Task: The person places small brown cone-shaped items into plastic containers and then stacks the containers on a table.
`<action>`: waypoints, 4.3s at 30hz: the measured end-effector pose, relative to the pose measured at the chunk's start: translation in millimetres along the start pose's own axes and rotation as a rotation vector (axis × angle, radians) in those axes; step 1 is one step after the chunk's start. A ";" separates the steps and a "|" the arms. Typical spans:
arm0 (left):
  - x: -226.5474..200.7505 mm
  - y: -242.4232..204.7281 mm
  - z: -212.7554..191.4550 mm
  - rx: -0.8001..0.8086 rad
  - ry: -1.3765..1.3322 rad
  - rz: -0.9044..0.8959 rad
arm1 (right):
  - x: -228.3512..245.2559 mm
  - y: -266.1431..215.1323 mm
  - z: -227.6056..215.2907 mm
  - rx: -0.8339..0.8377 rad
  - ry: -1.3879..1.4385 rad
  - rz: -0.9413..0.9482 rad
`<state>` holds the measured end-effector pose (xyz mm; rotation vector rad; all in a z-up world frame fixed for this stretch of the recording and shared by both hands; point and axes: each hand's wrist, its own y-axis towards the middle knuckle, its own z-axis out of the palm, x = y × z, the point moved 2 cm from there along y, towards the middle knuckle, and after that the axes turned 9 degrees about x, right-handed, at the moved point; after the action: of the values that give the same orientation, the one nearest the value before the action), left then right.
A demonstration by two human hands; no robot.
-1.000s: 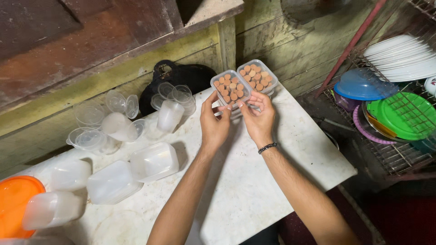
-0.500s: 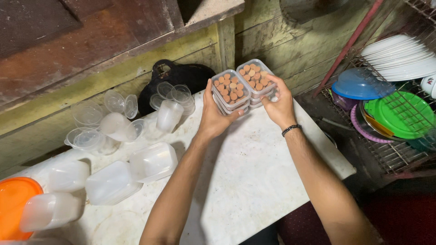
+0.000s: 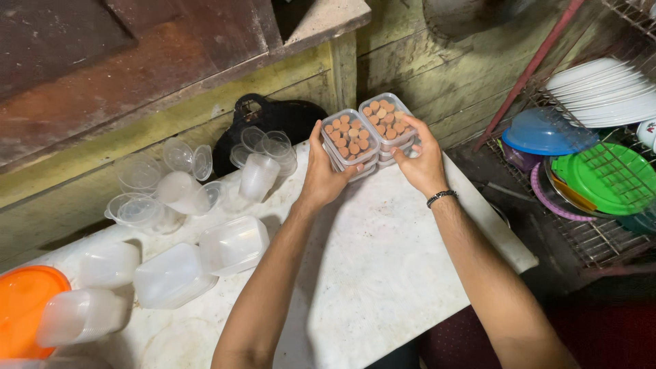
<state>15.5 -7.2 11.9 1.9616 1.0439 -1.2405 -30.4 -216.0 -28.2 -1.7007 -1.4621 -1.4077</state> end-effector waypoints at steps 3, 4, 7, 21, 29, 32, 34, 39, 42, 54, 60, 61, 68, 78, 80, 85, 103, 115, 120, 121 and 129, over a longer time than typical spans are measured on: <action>1.5 0.0 0.2 0.003 0.012 -0.006 | 0.0 0.8 2.3 0.012 0.035 0.000; 1.3 0.0 0.6 0.003 0.013 -0.005 | 2.3 0.1 1.9 0.011 0.035 0.000; 1.8 -0.3 0.9 0.001 0.005 0.002 | 6.5 -0.3 2.4 0.030 0.021 0.011; 6.7 0.7 0.4 -0.001 0.023 0.012 | 3.1 3.4 4.5 0.048 -0.017 0.037; 3.6 -18.6 -3.9 -0.046 0.057 0.032 | 8.2 -12.2 -3.1 -0.095 -0.121 -0.181; -14.2 -55.9 -12.7 -0.114 0.067 0.083 | 47.7 -43.5 1.4 -0.148 -0.118 -0.365; -11.8 -87.5 -20.5 -0.169 0.073 0.112 | 75.6 -67.9 17.1 -0.117 -0.087 -0.454; 0.2 -174.7 -61.8 -0.464 0.130 0.474 | 125.0 -110.9 79.7 0.059 -0.038 -0.663; 20.1 -225.0 -100.8 -0.523 0.330 0.334 | 139.0 -127.4 131.2 0.338 -0.088 -0.719; 60.8 -252.7 -156.5 -0.226 0.518 0.066 | 149.8 -140.4 210.8 0.705 -0.625 -0.677; 61.9 -228.6 -161.9 -0.113 0.478 0.054 | 157.8 -139.6 208.0 0.765 -0.628 -0.657; 61.4 -228.5 -162.6 -0.113 0.476 0.056 | 156.2 -139.6 209.6 0.765 -0.630 -0.656; 60.7 -229.7 -163.4 -0.122 0.420 0.045 | 147.2 -138.5 213.9 0.743 -0.597 -0.686; 66.2 -226.6 -161.8 -0.154 0.450 0.002 | 145.0 -143.2 212.3 0.654 -0.542 -0.734; 62.0 -228.6 -162.6 -0.160 0.461 -0.004 | 146.4 -145.2 212.3 0.634 -0.556 -0.758; 53.9 -230.9 -162.3 -0.185 0.464 -0.025 | 143.9 -152.3 215.2 0.513 -0.608 -0.906; 50.6 -232.9 -157.0 -0.215 0.479 -0.037 | 160.0 -154.2 197.7 0.335 -0.601 -1.121; 56.2 -345.6 -129.4 -0.294 0.168 -0.076 | 133.2 -276.9 174.3 0.500 -0.454 -1.103; 60.7 -373.1 -107.2 -0.185 0.005 -0.418 | 137.4 -306.0 181.1 0.659 -0.429 -1.069; 66.3 -375.5 -104.6 -0.191 0.004 -0.421 | 137.7 -307.8 182.5 0.664 -0.425 -1.073; 72.4 -381.8 -101.4 -0.254 0.007 -0.370 | 139.0 -311.2 185.4 0.718 -0.396 -1.033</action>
<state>-244.7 294.2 -40.5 1.6271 1.5380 -1.2155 -260.3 96.0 -44.4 -0.7543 -2.8511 -0.7030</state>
